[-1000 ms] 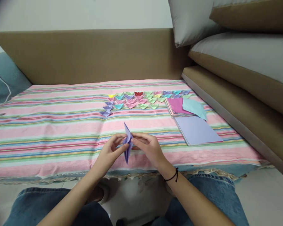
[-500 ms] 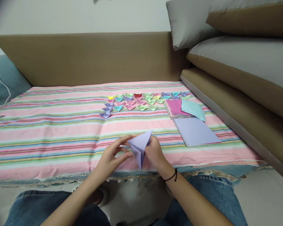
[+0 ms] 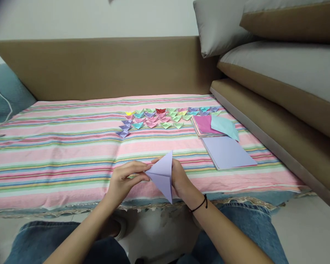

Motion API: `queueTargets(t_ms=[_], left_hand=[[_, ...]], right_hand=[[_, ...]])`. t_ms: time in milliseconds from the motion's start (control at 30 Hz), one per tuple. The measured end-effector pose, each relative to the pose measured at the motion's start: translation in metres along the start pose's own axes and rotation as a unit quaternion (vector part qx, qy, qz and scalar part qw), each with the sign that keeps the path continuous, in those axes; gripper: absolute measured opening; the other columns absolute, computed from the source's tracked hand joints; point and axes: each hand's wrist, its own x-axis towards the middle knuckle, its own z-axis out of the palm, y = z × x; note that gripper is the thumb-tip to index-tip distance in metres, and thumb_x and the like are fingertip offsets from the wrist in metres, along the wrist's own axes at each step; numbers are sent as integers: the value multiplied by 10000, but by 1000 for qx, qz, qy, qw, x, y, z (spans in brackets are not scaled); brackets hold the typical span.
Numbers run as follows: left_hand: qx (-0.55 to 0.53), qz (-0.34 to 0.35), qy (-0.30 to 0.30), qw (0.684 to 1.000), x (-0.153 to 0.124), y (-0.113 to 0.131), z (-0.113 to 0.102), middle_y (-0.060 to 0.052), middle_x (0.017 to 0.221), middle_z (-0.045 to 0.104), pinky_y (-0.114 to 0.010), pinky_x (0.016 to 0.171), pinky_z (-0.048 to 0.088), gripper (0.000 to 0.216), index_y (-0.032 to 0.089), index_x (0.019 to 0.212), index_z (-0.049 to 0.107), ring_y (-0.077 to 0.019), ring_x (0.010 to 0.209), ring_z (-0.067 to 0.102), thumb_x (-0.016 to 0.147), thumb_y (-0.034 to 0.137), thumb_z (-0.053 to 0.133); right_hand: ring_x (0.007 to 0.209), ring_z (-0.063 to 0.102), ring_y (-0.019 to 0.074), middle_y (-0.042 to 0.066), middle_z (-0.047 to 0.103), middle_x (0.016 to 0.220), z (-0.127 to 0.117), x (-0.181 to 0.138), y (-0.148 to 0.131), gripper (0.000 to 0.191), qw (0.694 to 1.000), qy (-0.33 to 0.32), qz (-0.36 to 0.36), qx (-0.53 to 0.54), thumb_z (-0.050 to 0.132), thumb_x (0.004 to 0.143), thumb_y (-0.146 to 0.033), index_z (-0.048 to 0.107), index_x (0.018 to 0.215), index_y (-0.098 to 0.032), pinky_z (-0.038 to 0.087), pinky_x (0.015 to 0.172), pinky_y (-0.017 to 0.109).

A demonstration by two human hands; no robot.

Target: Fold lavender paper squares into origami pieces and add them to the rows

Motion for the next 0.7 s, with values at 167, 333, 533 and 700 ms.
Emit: queueTargets(t_ms=[167, 333, 533, 700], left_hand=[[7, -10, 24, 1000, 0, 0, 3, -40, 797, 724, -327, 708, 524, 146, 277, 779, 747, -217, 775, 658, 649, 212, 749], [-9, -24, 51, 998, -3, -2, 8, -27, 768, 722, -320, 698, 518, 78, 272, 709, 746, -202, 740, 654, 668, 206, 737], [-95, -123, 151, 976, -5, -8, 15, -18, 690, 706, -285, 616, 506, 17, 217, 643, 728, -172, 657, 626, 638, 222, 743], [-226, -245, 197, 922, -5, -16, 22, -32, 713, 707, -258, 599, 514, 169, 161, 705, 719, -149, 656, 629, 601, 286, 764]], right_hand=[[532, 528, 142, 4, 636, 615, 5, -4, -6, 211, 1000, 10, 9, -5, 645, 563, -325, 672, 713, -179, 394, 505, 262], [579, 565, 157, 24, 654, 683, 6, -10, -12, 354, 999, -40, -10, -26, 709, 550, -482, 671, 748, -191, 425, 542, 281], [587, 565, 144, 17, 649, 656, 0, -4, -4, 268, 998, -60, -28, -8, 757, 552, -378, 679, 710, -177, 463, 588, 291], [642, 625, 166, 24, 675, 697, -6, 2, 2, 269, 999, -19, -48, -17, 745, 620, -310, 682, 845, -176, 491, 603, 283]])
